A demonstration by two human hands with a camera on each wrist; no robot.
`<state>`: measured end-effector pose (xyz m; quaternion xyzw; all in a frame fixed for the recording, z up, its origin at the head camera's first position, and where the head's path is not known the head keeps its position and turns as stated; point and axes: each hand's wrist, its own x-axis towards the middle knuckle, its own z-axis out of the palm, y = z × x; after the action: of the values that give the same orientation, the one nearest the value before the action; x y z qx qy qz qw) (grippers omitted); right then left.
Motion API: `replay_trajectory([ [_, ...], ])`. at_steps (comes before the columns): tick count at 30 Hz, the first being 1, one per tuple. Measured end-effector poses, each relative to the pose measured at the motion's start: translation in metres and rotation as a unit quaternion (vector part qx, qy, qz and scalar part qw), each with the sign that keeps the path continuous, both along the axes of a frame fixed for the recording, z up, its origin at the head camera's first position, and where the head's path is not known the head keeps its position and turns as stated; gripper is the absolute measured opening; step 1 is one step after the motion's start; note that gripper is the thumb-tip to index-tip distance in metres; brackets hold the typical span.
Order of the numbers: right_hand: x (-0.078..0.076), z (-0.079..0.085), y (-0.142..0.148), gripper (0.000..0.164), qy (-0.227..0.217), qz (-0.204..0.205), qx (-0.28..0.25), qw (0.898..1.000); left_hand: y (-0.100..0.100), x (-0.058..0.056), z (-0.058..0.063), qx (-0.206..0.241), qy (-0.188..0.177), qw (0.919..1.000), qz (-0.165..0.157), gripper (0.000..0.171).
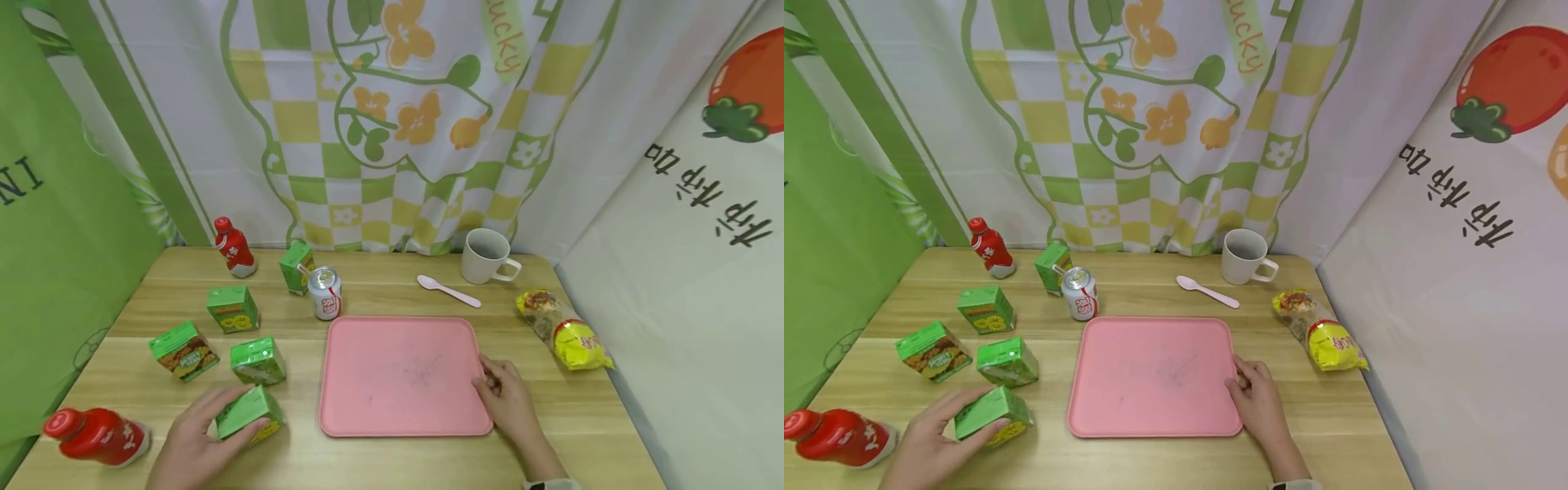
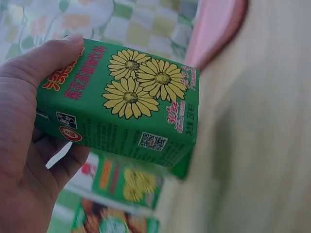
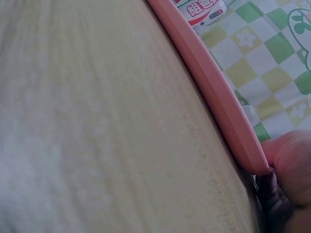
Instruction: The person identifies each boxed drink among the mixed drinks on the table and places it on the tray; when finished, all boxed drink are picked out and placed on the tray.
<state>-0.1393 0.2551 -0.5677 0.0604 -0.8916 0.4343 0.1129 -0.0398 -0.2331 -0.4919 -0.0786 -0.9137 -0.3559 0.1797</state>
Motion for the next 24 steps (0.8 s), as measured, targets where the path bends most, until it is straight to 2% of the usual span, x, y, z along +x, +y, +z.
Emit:
replay_trajectory([
  [5,0.0,0.001,-0.001,0.05,0.003,0.008,0.004,1.0,0.008,-0.019,0.01,0.025,0.044,0.9966,-0.065,0.058],
  [10,-0.002,0.003,0.0,0.05,-0.001,0.008,0.005,1.0,0.02,-0.037,0.018,0.04,0.072,0.9914,-0.101,0.059],
  [12,-0.004,0.004,0.001,0.049,0.004,0.011,0.008,1.0,0.026,-0.045,0.021,0.048,0.083,0.9887,-0.115,0.058],
  [16,-0.003,0.003,0.002,0.048,0.015,0.011,0.008,1.0,0.041,-0.062,0.027,0.077,0.097,0.9788,-0.163,0.055],
  [19,-0.002,0.002,0.002,0.049,0.012,0.006,0.007,1.0,0.053,-0.076,0.029,0.088,0.088,0.9733,-0.193,0.051],
  [24,0.0,0.001,0.002,0.049,-0.001,0.004,0.005,1.0,0.066,-0.098,0.031,0.069,0.018,0.9801,-0.185,0.048],
])
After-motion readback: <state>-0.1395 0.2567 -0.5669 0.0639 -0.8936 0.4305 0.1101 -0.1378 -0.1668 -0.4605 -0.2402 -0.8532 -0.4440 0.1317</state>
